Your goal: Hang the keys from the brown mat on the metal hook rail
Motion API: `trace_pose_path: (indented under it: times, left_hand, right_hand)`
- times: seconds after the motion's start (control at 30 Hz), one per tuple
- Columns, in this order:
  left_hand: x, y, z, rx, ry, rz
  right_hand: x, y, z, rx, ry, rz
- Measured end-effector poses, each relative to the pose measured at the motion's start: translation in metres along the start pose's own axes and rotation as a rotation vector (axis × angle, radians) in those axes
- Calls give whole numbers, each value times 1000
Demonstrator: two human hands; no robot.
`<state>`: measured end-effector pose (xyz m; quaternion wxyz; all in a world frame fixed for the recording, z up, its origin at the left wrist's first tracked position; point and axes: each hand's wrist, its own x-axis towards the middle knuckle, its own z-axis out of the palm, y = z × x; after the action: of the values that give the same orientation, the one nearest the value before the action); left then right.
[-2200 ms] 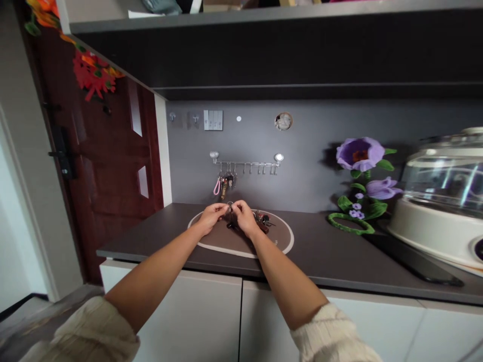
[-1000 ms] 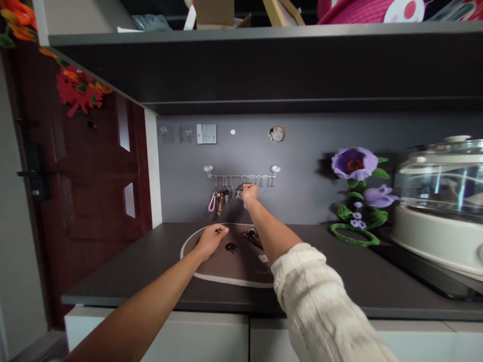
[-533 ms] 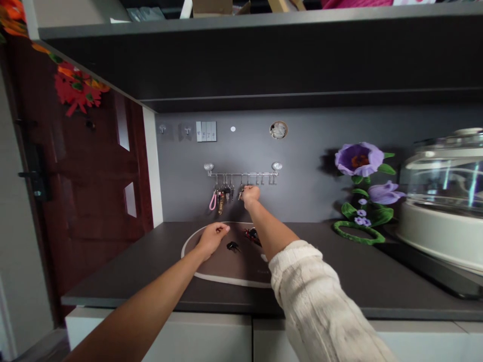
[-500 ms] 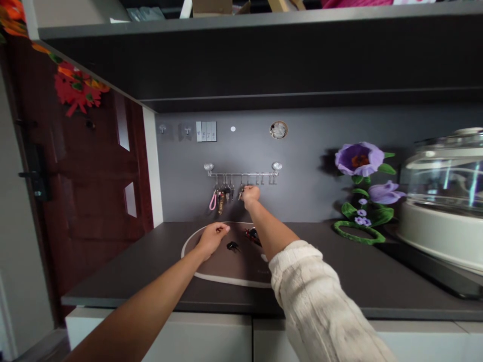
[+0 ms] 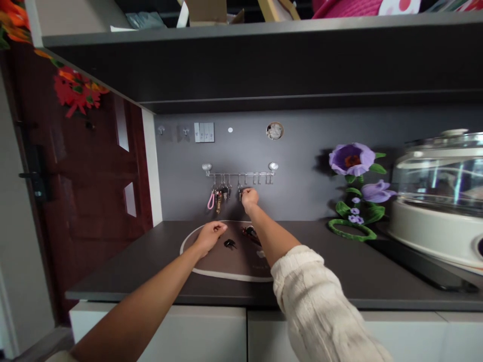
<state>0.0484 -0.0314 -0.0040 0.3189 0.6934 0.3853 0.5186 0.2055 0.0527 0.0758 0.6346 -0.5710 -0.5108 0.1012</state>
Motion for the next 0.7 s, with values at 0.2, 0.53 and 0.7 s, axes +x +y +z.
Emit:
trace_pose_path:
  times: [0.2, 0.53, 0.7]
  left_hand:
    - [1, -3, -2, -34, -13, 14]
    - [-1, -6, -7, -118, 30, -11]
    - [-5, 0, -9, -130, 28, -48]
  right_hand:
    - [-27, -11, -15, -64, -21, 16]
    - [-96, 6, -25, 167, -278, 22]
    - [-121, 15, -41, 82, -461, -89]
